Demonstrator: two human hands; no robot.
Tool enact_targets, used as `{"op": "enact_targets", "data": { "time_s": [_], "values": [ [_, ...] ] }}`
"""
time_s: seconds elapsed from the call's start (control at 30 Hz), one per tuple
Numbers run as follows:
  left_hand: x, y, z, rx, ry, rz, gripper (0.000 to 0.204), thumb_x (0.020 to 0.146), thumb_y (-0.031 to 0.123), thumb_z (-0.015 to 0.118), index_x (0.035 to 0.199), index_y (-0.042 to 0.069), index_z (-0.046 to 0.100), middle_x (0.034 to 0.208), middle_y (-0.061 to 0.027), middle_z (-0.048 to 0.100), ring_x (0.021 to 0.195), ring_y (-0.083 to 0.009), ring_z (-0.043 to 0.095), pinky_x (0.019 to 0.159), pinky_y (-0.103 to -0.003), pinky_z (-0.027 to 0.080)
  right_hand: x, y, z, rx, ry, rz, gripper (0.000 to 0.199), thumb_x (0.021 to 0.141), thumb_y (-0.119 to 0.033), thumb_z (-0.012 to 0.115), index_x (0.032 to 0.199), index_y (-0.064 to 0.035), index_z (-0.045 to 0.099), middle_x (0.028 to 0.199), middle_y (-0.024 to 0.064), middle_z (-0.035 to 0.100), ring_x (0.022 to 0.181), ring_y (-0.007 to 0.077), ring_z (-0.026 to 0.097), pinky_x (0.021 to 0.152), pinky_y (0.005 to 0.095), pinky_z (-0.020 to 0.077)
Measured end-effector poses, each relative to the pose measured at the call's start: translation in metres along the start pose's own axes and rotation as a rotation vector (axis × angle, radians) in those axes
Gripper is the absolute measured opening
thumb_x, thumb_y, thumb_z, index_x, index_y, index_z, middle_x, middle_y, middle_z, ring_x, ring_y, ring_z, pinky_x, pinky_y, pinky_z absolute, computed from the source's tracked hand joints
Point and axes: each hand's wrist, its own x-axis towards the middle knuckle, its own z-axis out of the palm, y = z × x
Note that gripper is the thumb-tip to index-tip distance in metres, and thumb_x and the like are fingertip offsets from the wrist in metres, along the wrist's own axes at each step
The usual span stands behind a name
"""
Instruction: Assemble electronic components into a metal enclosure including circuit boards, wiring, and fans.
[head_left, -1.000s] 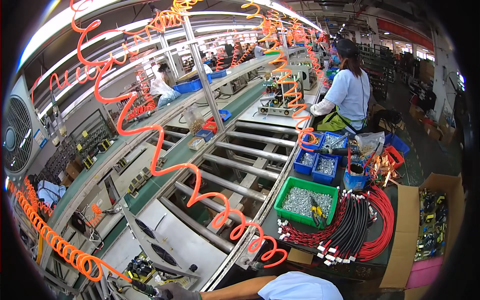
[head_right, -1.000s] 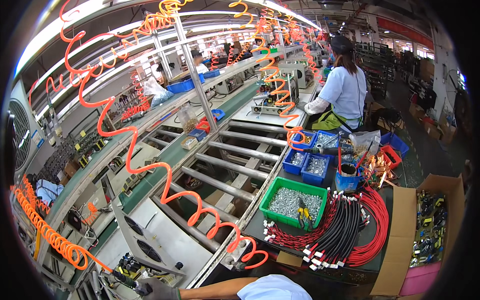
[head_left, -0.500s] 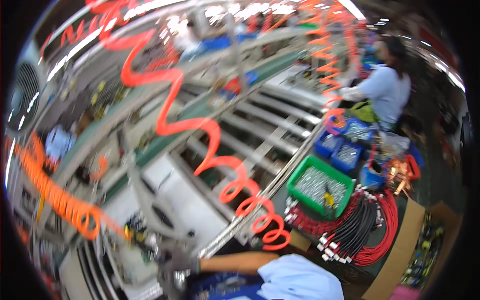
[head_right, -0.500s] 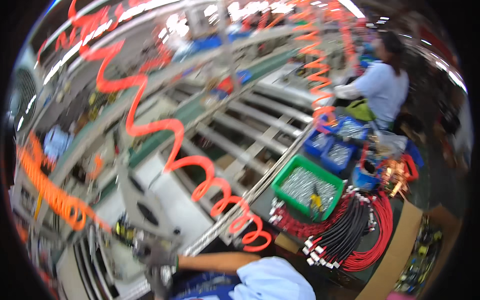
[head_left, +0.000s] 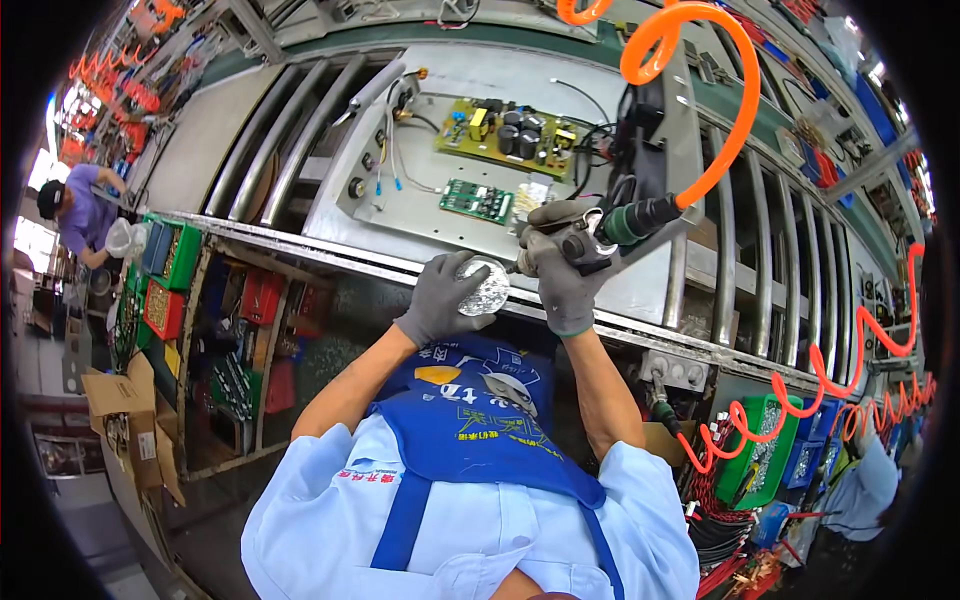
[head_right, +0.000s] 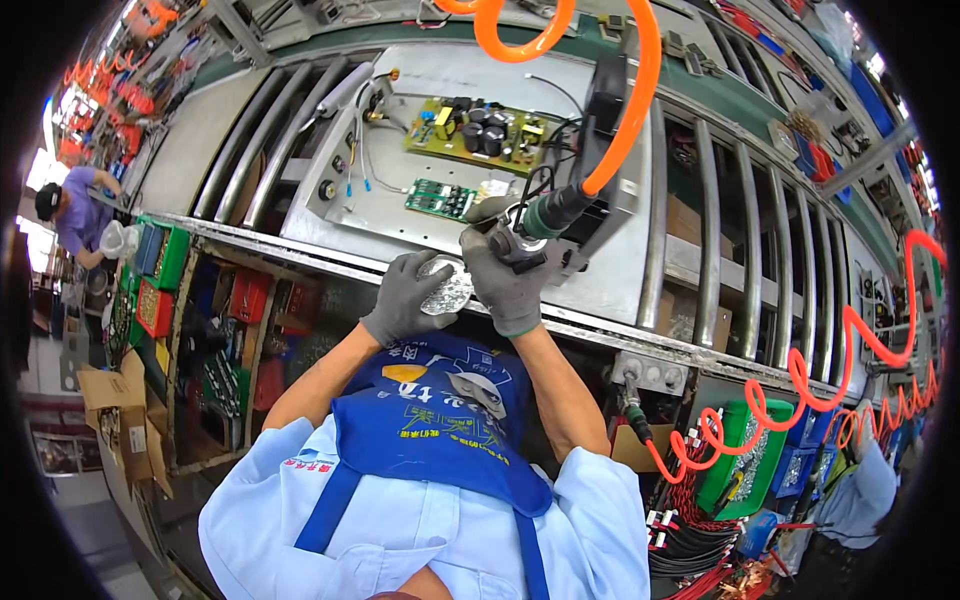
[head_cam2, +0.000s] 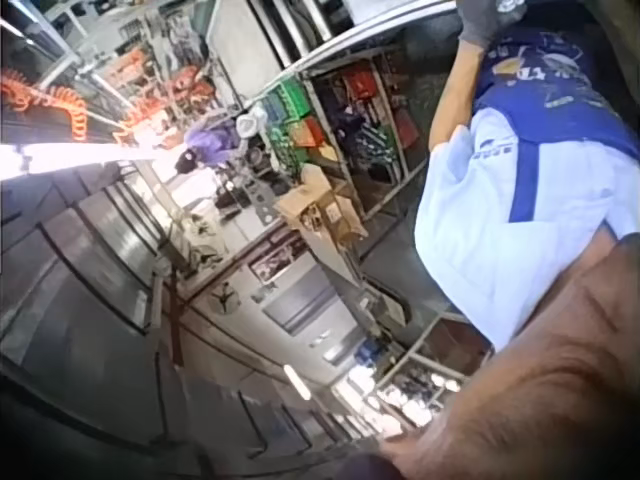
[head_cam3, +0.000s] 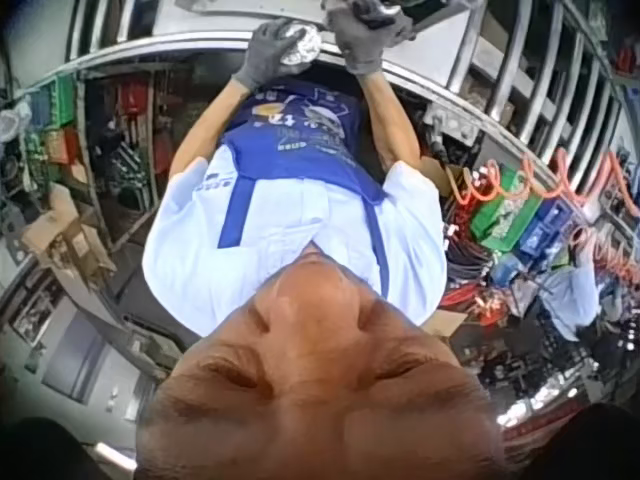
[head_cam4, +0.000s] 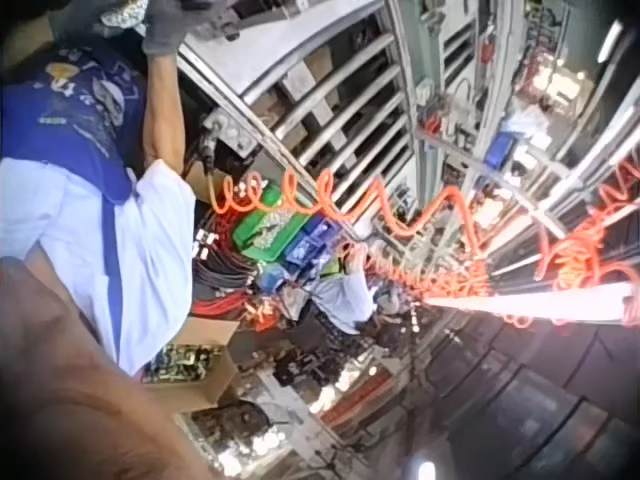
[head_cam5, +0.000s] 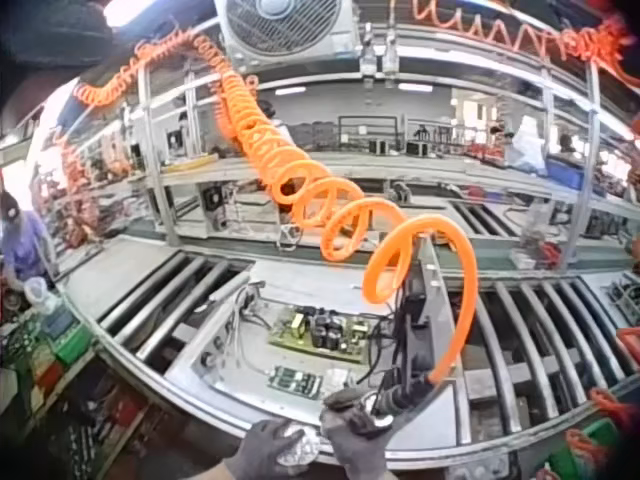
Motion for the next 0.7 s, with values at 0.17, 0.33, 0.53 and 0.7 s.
{"op": "enact_targets", "data": {
  "time_s": [0.17, 0.33, 0.53, 0.7],
  "values": [
    [0.006, -0.008, 0.004, -0.026, 0.036, -0.001, 0.073, 0.061, 0.056, 0.082, 0.120, 0.015, 0.070, 0.126, -0.0195, 0.057, 0.111, -0.0391, 0.058, 0.094, -0.050, 0.048, 0.010, 0.038, 0.015, -0.019, 0.007, -0.021, 0.019, 0.080, 0.007, 0.068, 0.099, 0.0023, 0.067, 0.093, 0.0064, 0.070, 0.079, 0.0089, 0.064, 0.070, 0.0233, 0.0520],
    [0.005, -0.012, 0.006, -0.040, 0.038, -0.031, 0.072, 0.062, 0.058, 0.081, 0.119, 0.015, 0.071, 0.126, -0.0184, 0.057, 0.108, -0.0385, 0.057, 0.093, -0.049, 0.048, 0.010, 0.057, 0.027, -0.107, 0.091, -0.055, 0.020, 0.078, 0.008, 0.069, 0.097, 0.0022, 0.067, 0.092, 0.0075, 0.071, 0.081, 0.0106, 0.066, 0.073, 0.0253, 0.0542],
    [0.005, -0.016, 0.005, -0.071, 0.054, -0.025, 0.073, 0.064, 0.062, 0.079, 0.119, 0.015, 0.070, 0.127, -0.0180, 0.057, 0.111, -0.0361, 0.056, 0.091, -0.047, 0.048, 0.009, 0.075, 0.036, -0.171, 0.173, -0.069, 0.021, 0.076, 0.009, 0.068, 0.095, 0.0013, 0.067, 0.087, 0.0067, 0.070, 0.077, 0.0107, 0.066, 0.070, 0.0251, 0.0539],
    [0.002, -0.018, 0.008, -0.117, 0.026, -0.049, 0.072, 0.065, 0.063, 0.078, 0.119, 0.015, 0.070, 0.128, -0.0176, 0.056, 0.112, -0.0356, 0.056, 0.091, -0.047, 0.047, 0.010, 0.079, 0.043, -0.342, 0.155, -0.056, 0.020, 0.075, 0.009, 0.068, 0.092, 0.0001, 0.067, 0.086, 0.0052, 0.069, 0.075, 0.0103, 0.065, 0.069, 0.0249, 0.0530]
  ]
}}
